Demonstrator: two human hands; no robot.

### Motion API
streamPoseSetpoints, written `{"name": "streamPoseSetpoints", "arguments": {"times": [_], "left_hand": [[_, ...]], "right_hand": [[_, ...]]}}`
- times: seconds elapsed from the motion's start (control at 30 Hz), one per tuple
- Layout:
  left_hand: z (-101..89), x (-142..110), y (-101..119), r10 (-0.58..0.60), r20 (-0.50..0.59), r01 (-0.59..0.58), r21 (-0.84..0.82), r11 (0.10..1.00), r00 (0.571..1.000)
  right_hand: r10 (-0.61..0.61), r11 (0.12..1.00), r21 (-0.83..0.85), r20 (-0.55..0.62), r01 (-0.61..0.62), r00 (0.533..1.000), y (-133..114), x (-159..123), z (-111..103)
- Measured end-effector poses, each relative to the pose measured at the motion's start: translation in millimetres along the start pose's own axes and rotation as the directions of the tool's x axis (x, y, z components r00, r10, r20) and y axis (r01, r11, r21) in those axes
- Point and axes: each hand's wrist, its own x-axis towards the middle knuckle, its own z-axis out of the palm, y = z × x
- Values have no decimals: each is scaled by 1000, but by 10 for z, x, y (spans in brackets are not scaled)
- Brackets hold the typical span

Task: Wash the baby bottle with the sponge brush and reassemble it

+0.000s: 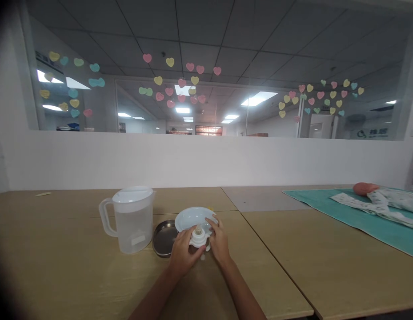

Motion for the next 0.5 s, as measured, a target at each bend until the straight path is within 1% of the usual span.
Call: {"name": "streamPoseSetpoints", "arguments": {"times": [0.1,0.17,0.23,0.4,0.5], "left_hand": [[-9,0,0,0,-6,0,1,1000,1000],[-21,-1,-2,-2,-9,2,-2,1000,1000],[-33,-1,-7,-5,-5,5,-11,1000,1000],[-39,0,-28,-21,0,21,-31,999,1000],[-29,4,-30,-15,17,16,-43,999,1000]], "right_hand": [[-13,999,33,110,9,994,15,22,-16],[-38,999,42,148,32,988,1,33,-23],[-43,999,31,152,38,987,-21,35,-23],[22,1000,-23,162,-18,987,-58,16,12],[13,998,-63,176,-2,984,-53,-9,39]]}}
